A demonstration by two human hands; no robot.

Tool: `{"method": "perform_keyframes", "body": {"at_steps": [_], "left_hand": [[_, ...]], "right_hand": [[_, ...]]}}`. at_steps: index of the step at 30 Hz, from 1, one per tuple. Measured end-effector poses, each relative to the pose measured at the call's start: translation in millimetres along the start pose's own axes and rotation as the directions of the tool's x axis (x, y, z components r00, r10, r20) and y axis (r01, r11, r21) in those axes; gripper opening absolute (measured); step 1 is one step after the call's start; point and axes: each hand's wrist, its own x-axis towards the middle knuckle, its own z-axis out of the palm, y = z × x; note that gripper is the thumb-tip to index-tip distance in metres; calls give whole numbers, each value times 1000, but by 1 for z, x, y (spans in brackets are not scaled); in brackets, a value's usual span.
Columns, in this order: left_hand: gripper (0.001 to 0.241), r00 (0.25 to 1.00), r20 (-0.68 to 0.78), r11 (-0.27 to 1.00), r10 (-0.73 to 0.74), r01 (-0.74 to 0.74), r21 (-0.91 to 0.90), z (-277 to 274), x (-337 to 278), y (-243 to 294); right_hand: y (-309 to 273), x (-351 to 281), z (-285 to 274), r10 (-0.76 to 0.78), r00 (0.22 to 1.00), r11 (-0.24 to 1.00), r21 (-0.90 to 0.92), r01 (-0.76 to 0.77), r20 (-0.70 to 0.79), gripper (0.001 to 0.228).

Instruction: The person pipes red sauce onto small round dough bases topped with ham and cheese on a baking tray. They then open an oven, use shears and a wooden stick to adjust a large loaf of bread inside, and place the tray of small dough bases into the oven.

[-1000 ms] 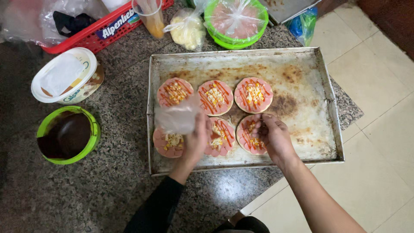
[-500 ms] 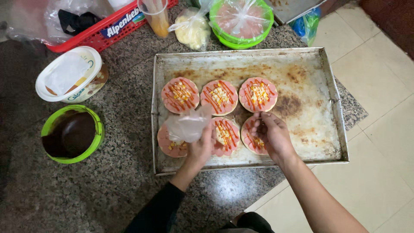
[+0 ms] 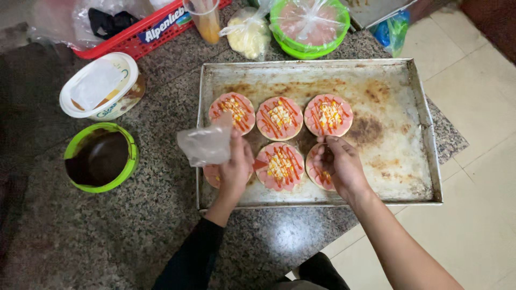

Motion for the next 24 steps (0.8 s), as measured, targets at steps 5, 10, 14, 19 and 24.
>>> {"method": "perform_keyframes", "body": {"at_steps": [5,10,14,19,24], "left_hand": [[47,999,-22,978,32,-36,-203,2,1,-14],[54,979,-146,985,143,-155,-77,7,-17,-23],[56,966,-212,953,146,-194,-232,0,-13,2],[64,972,-231,849,-44,-85,-521,-18,-22,45],[66,913,-357,831,196,-348,-435,-48,-21,77]], "right_hand": [[2,1,0,17,999,999,28,-18,29,25],[3,-5,-15,34,995,999,14,-35,91,25],[0,-8,-17,55,989,998,12,-57,139,25],[-5,-10,-8,78,984,997,4,-79,157,26],[-3,-8,15,157,984,983,81,-164,90,23]]}}
